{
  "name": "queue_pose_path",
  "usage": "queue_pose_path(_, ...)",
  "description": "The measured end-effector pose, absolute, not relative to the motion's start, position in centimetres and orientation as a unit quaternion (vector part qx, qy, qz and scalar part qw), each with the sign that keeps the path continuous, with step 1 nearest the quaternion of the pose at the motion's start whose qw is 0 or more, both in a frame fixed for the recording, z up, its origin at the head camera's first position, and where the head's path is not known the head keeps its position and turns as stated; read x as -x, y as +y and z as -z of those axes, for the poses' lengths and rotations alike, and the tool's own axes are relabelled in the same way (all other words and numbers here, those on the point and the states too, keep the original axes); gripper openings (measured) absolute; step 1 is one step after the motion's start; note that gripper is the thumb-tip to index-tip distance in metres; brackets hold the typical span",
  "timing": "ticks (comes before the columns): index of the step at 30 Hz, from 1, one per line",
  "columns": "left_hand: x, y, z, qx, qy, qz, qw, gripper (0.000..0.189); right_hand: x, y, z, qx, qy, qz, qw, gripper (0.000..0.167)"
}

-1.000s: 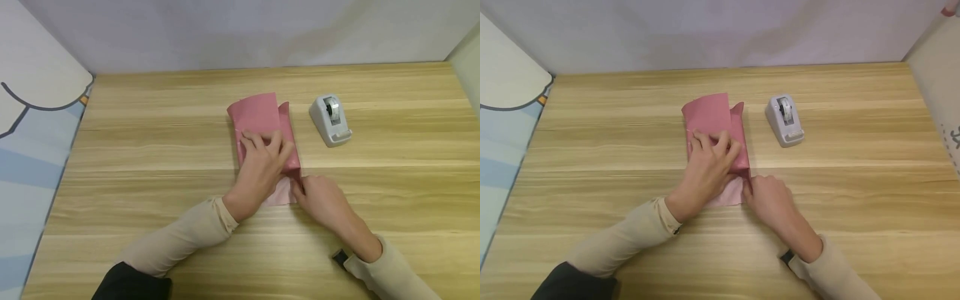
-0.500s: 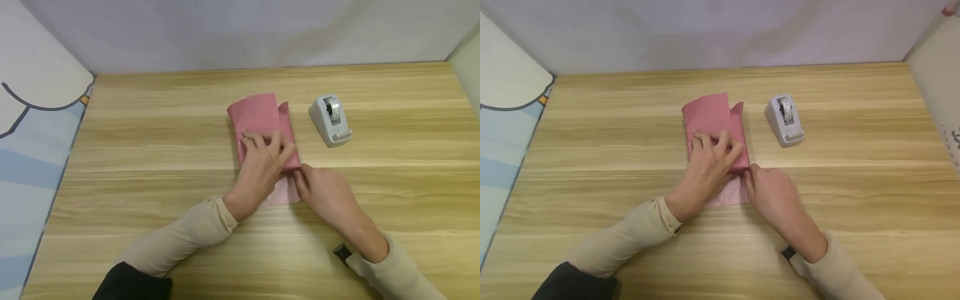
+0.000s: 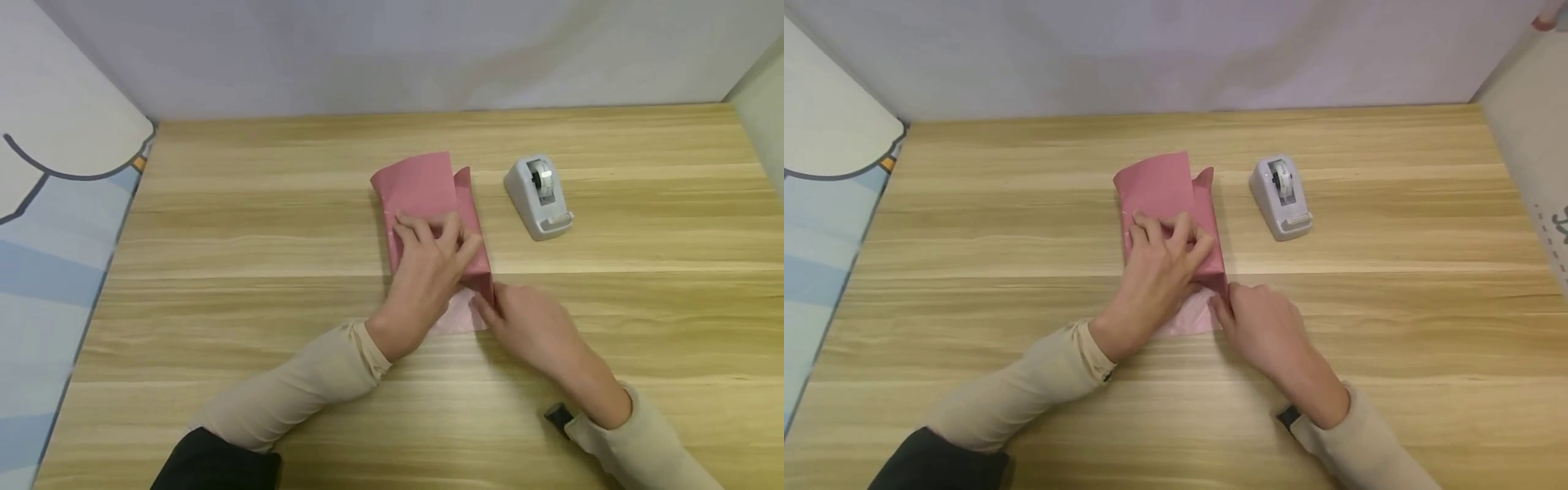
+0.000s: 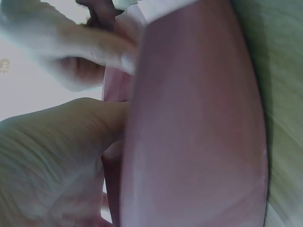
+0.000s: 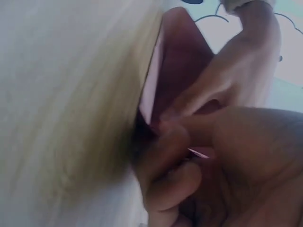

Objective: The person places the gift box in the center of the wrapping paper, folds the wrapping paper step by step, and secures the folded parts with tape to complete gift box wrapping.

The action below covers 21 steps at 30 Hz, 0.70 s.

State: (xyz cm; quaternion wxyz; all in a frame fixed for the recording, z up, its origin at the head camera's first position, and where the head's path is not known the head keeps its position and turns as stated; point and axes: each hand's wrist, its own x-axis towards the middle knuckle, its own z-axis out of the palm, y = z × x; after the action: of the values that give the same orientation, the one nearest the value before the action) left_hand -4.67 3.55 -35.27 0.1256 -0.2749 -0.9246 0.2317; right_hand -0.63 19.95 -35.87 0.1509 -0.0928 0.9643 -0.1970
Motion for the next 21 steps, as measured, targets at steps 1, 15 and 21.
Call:
queue_pose_path(1,4.7,3.5,35.3,0.275,-0.924,-0.233,0.125,0.069,0.9,19.8,36.0,0.09,0.965,0.198,0.144,0.02)
queue_pose_path(15,4.6,3.6,35.1,0.27,-0.928,-0.228,0.121,0.065,-0.9,19.9,36.2,0.082,0.966,0.198,0.143,0.041)
queue_pose_path(21,4.6,3.6,35.3,0.267,-0.927,-0.232,0.122,0.066,-1.7,20.0,35.7,0.091,0.941,0.23,0.23,0.044)
